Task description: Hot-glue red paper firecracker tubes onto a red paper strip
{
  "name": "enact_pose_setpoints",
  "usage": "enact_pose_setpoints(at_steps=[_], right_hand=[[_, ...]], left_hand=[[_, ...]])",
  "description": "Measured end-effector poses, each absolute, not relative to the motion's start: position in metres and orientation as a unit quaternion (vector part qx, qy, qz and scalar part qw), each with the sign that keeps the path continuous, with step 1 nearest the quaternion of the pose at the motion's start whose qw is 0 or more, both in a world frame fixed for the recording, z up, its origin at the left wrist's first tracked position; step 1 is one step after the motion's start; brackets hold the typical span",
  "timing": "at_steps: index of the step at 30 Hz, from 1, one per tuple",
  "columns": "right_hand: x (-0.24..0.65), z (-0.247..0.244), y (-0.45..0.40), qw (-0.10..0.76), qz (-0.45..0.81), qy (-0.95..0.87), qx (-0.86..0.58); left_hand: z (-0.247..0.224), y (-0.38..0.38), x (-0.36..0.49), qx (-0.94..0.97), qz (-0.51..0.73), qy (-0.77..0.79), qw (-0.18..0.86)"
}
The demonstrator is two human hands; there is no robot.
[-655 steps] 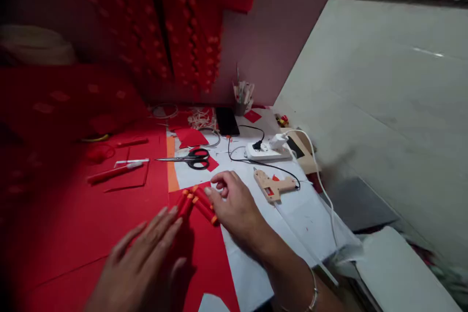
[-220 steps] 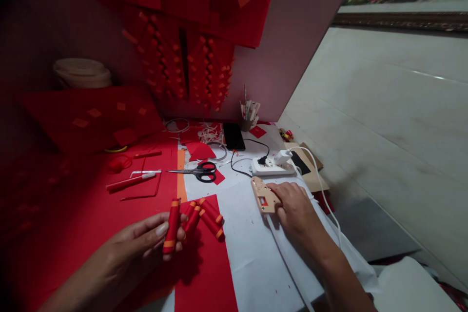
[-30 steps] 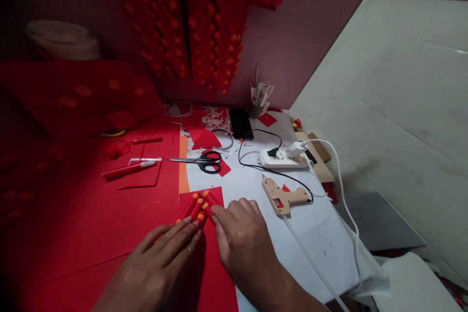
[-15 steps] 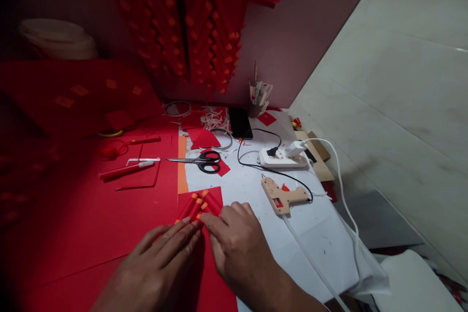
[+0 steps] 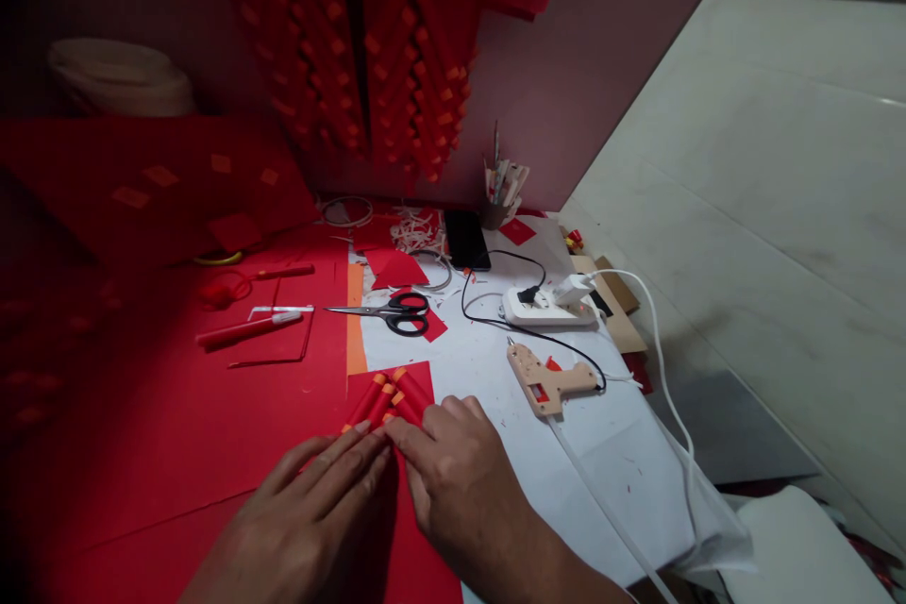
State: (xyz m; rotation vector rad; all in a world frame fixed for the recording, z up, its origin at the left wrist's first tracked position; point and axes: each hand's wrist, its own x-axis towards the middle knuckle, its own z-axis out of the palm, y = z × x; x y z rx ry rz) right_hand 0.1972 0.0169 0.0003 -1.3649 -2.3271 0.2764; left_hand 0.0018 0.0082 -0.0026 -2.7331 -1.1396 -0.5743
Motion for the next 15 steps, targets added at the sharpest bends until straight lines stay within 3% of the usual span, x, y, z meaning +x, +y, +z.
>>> enact_pose_setpoints(at_steps=[15], right_hand=[[0.1968,-0.0003,0.0165,0.214,0.088,-0.841,-0.49]], left_hand=[[-0.0041,0.0089,0.0021,-0.905,-0.189,-0.374,0.07]])
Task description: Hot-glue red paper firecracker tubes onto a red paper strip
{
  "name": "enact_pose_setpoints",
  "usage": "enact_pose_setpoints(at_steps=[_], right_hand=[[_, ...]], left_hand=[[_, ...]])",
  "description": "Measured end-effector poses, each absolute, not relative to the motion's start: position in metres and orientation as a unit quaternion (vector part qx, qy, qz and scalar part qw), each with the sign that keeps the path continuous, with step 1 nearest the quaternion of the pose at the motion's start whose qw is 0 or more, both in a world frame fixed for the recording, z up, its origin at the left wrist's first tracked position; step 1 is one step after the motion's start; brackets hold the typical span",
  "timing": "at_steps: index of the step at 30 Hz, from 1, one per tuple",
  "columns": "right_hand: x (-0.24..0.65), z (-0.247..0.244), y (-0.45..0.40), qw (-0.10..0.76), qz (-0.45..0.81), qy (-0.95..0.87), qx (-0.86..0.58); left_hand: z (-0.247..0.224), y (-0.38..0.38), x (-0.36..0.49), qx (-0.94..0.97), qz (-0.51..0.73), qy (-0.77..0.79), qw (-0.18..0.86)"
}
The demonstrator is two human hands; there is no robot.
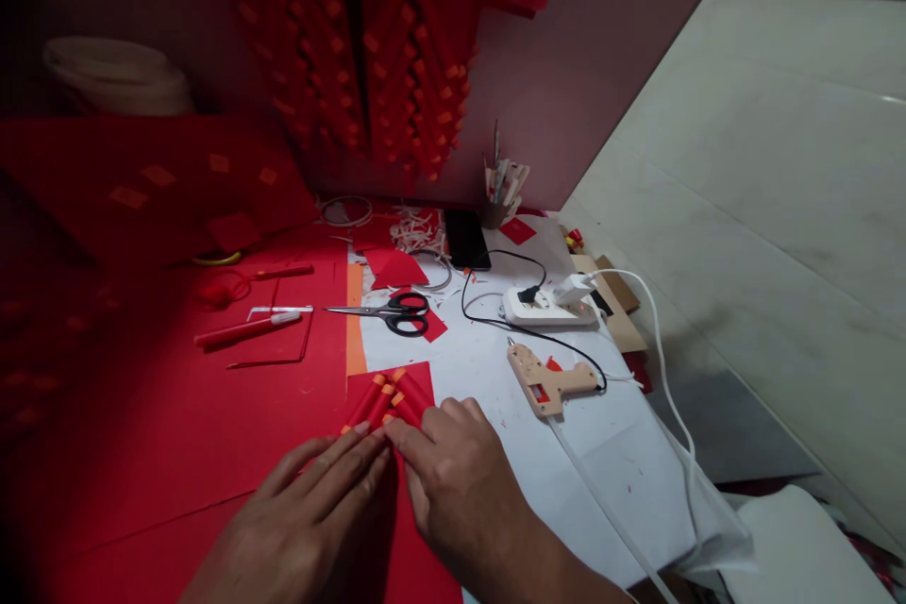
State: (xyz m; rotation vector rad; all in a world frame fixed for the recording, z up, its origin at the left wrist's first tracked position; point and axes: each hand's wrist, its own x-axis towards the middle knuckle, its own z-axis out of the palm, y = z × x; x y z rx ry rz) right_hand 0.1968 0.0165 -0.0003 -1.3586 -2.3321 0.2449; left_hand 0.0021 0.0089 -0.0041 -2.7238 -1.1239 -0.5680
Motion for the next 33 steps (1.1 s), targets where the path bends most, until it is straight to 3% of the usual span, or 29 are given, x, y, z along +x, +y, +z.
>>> enact_pose_setpoints(at_steps=[33], right_hand=[[0.1968,-0.0011,0.0173,0.215,0.08,-0.842,-0.489]], left_hand=[[-0.0026,0.0052,-0.0004,-0.912,-0.156,-0.377,0.031]])
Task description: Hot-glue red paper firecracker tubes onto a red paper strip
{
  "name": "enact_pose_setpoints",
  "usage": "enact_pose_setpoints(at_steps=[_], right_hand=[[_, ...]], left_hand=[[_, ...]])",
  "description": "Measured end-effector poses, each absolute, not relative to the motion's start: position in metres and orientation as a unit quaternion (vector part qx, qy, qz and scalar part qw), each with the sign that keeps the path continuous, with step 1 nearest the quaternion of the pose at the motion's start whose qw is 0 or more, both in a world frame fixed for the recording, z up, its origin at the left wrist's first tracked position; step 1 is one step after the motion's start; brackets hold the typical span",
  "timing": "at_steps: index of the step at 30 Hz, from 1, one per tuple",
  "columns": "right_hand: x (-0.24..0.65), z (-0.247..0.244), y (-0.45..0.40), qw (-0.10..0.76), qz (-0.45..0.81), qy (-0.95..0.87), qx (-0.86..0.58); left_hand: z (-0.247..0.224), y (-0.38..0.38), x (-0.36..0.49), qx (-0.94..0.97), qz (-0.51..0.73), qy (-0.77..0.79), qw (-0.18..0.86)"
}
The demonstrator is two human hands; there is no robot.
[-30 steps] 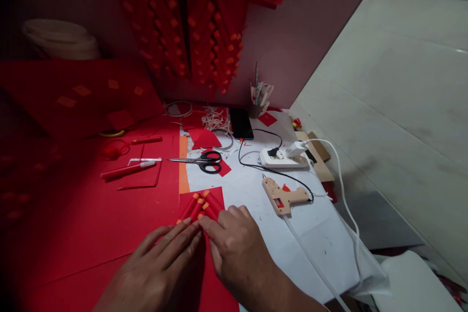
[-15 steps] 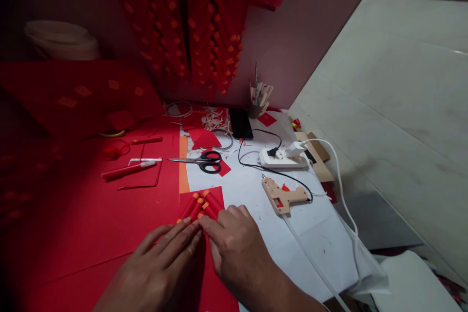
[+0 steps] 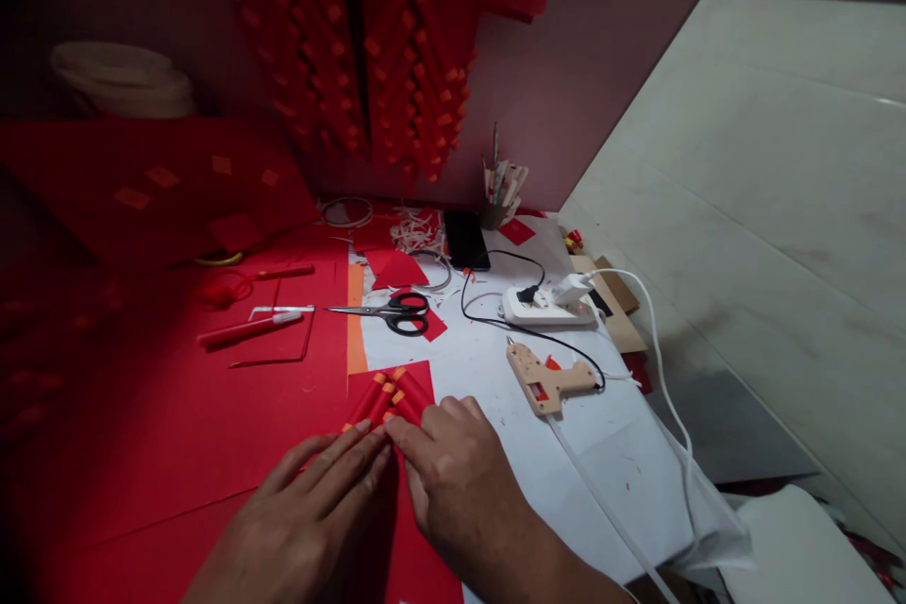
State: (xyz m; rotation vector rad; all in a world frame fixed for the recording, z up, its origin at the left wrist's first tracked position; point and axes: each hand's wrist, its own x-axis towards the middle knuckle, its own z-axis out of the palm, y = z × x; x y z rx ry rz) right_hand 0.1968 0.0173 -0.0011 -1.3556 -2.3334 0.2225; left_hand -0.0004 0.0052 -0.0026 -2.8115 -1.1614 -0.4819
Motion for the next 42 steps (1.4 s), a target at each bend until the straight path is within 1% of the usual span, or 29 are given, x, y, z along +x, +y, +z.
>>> enact_pose_setpoints(at_steps=[12,18,21,30,35,39,42], right_hand=[[0.196,0.0001,0.0163,0.215,0.086,-0.842,-0.487],[0.1969,-0.0015,0.0171,0.216,0.088,-0.843,-0.485],[0.1972,-0.0021,0.0173,0.216,0.087,-0.842,-0.486],[0.1969,-0.0011,0.017,0.218,0.076,-0.847,-0.478],[0.1972,-0.0013,0.0165,0.217,0.079,-0.845,-0.482],[0.1969,-0.0007,0.0166,0.218,0.078,-0.847,-0.479],[0.1975,0.0008,0.0173,0.234,0.073,-0.846,-0.473]], left_hand=[[-0.0066,0.004,0.0033,-0.904,-0.168,-0.393,0.026],[-0.0058,0.0074,0.0033,-0.902,-0.188,-0.384,0.058],[-0.0042,0.0071,0.004,-0.898,-0.201,-0.387,0.059],[-0.0012,0.0064,0.0022,-0.912,-0.149,-0.382,0.03],[-0.002,0.0061,0.004,-0.903,-0.186,-0.383,0.054],[-0.0004,0.0064,0.0036,-0.898,-0.186,-0.397,0.042],[0.0009,0.009,0.0031,-0.906,-0.189,-0.373,0.06]])
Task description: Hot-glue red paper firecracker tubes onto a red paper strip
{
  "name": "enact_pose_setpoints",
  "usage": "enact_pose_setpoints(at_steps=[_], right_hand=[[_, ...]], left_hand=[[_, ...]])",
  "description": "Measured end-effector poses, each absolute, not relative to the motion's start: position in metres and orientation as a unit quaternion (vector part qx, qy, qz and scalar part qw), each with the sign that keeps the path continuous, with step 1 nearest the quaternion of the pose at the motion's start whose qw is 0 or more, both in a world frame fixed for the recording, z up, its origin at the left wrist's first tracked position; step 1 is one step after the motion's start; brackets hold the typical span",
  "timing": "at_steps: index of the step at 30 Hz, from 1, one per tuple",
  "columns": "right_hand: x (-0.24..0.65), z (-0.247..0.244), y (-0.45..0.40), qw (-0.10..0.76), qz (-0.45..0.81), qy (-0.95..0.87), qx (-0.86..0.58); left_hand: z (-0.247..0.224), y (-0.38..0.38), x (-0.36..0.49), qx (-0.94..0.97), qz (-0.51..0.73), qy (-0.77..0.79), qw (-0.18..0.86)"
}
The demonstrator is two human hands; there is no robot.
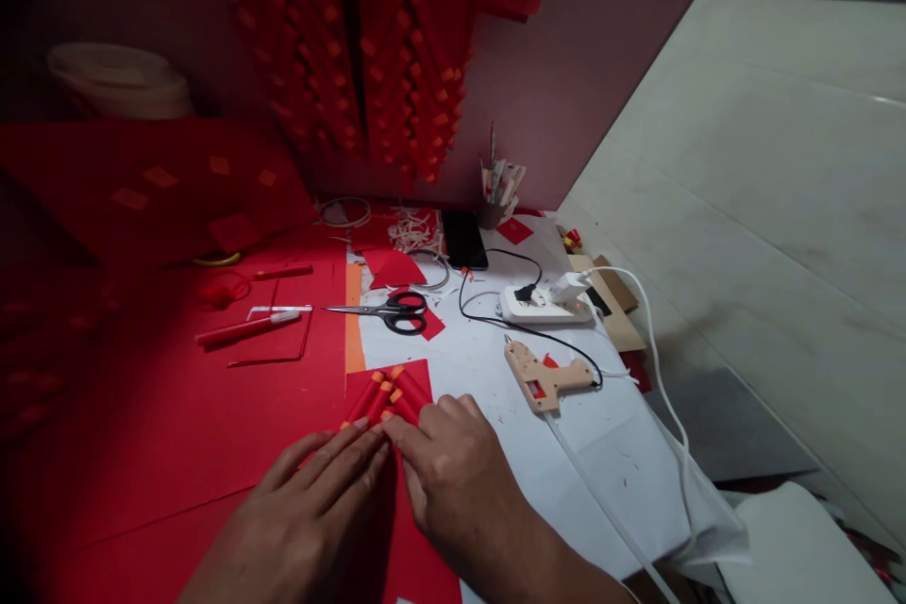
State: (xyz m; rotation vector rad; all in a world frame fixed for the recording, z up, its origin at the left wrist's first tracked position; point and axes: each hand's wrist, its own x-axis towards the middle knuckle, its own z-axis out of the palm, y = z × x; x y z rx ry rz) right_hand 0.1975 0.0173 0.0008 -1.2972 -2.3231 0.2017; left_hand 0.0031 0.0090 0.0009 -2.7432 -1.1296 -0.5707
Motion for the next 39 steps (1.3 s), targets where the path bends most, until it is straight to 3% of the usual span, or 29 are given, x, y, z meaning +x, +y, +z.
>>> enact_pose_setpoints(at_steps=[7,28,39], right_hand=[[0.2006,0.0049,0.0198,0.301,0.033,-0.813,-0.498],[0.2028,0.0038,0.02,0.29,0.06,-0.791,-0.535],[0.2006,0.0071,0.021,0.298,0.089,-0.782,-0.539]], left_hand=[[-0.0041,0.008,0.0043,-0.9,-0.193,-0.388,0.041],[-0.0002,0.0087,0.0012,-0.926,-0.146,-0.342,0.06],[-0.0028,0.007,0.0019,-0.916,-0.128,-0.379,0.017]])
